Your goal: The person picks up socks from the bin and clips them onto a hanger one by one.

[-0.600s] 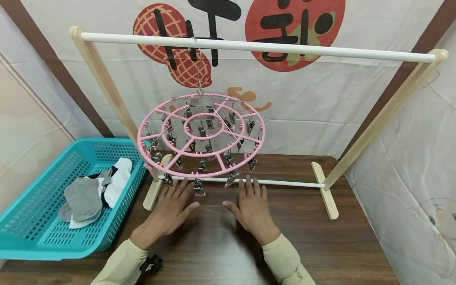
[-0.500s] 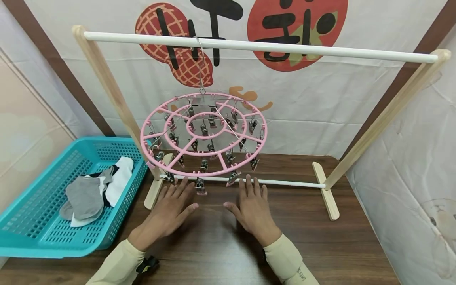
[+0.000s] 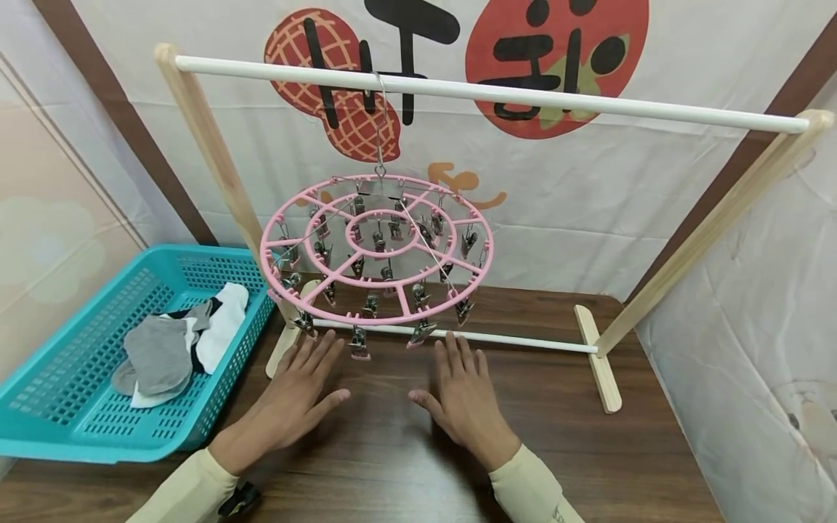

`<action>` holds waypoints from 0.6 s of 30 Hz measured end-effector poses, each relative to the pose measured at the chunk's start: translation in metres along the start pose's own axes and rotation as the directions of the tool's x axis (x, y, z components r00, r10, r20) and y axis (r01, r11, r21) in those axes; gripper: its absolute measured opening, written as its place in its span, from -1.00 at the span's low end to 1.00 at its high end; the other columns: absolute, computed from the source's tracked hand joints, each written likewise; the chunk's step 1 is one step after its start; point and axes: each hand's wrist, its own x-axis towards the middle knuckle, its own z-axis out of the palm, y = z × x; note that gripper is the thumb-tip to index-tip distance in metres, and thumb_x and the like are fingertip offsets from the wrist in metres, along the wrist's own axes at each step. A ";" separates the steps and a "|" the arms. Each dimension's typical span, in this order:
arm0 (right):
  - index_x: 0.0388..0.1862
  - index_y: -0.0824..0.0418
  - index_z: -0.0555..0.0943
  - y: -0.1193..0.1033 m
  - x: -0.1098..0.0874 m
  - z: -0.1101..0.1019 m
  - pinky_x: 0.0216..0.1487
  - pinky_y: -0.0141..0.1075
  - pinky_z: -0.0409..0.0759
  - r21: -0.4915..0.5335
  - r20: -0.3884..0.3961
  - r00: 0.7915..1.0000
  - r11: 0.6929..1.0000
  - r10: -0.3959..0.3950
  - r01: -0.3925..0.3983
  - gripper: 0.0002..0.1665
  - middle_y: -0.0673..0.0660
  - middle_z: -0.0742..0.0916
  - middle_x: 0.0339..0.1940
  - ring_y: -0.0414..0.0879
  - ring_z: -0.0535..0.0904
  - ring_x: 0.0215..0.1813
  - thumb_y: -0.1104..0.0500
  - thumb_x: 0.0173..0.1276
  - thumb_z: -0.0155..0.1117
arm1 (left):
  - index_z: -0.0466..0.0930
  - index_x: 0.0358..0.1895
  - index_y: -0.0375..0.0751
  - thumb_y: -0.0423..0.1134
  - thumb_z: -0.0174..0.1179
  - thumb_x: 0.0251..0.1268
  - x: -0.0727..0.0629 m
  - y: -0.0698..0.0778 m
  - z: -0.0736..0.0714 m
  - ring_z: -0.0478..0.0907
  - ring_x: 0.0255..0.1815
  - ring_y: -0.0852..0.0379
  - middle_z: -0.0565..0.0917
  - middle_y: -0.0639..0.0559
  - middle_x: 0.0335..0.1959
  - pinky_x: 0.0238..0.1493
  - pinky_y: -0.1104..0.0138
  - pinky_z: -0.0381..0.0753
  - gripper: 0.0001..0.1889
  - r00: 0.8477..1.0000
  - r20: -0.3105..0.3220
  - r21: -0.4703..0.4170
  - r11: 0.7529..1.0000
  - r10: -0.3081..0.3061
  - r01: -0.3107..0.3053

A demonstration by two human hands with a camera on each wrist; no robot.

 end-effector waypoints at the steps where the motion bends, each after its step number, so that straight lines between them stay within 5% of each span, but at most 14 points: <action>1: 0.48 0.38 0.14 -0.001 -0.001 -0.001 0.38 0.18 0.05 0.003 -0.004 1.000 1.000 -0.005 0.005 0.02 0.32 0.14 0.52 0.23 0.04 0.50 -0.36 0.39 -0.01 | 0.00 0.52 -0.20 0.37 -0.25 0.39 -0.001 -0.001 -0.001 -0.27 0.53 -0.19 -0.04 -0.18 0.53 0.39 -0.19 -0.19 -0.14 1.000 0.005 0.001 1.000 -0.005 0.005; 7: 0.48 0.38 0.13 -0.007 -0.006 -0.003 0.36 0.18 0.10 0.051 -0.028 0.999 0.998 -0.028 0.029 -0.03 0.33 0.18 0.51 0.23 0.06 0.50 -0.30 0.40 0.04 | 0.11 0.49 -0.22 0.36 -0.23 0.39 -0.013 -0.010 -0.007 -0.21 0.52 -0.24 0.02 -0.24 0.52 0.36 -0.22 -0.10 -0.16 0.999 0.005 -0.002 0.999 -0.043 0.043; 13: 0.50 0.35 0.10 -0.012 -0.007 -0.011 0.36 0.08 0.20 0.206 -0.017 0.998 0.976 -0.068 0.070 -0.04 0.31 0.23 0.49 0.16 0.13 0.48 -0.29 0.43 0.01 | 0.41 0.31 -0.31 0.22 0.02 0.37 -0.020 -0.024 -0.020 0.19 0.38 -0.33 0.34 -0.35 0.34 0.25 -0.21 0.20 -0.30 1.000 -0.028 0.013 1.000 -0.010 0.010; 16: 0.51 0.26 0.12 -0.017 -0.007 -0.020 0.31 0.02 0.30 0.385 -0.028 0.999 0.922 -0.038 0.046 -0.08 0.25 0.32 0.45 0.11 0.31 0.40 -0.24 0.40 0.11 | 0.52 0.17 -0.33 0.10 0.16 0.32 -0.020 -0.028 -0.026 0.35 0.28 -0.30 0.48 -0.33 0.21 0.19 -0.17 0.33 -0.42 0.999 -0.042 0.021 1.000 0.018 -0.017; 18: 0.49 0.20 0.20 -0.021 -0.005 -0.027 0.23 0.00 0.41 0.524 -0.046 0.999 0.852 0.000 0.024 -0.14 0.21 0.42 0.39 0.08 0.44 0.30 -0.18 0.37 0.20 | 0.56 0.11 -0.34 0.05 0.20 0.30 -0.021 -0.029 -0.030 0.39 0.24 -0.28 0.51 -0.32 0.16 0.16 -0.15 0.36 -0.47 0.999 -0.041 0.018 1.000 0.027 -0.026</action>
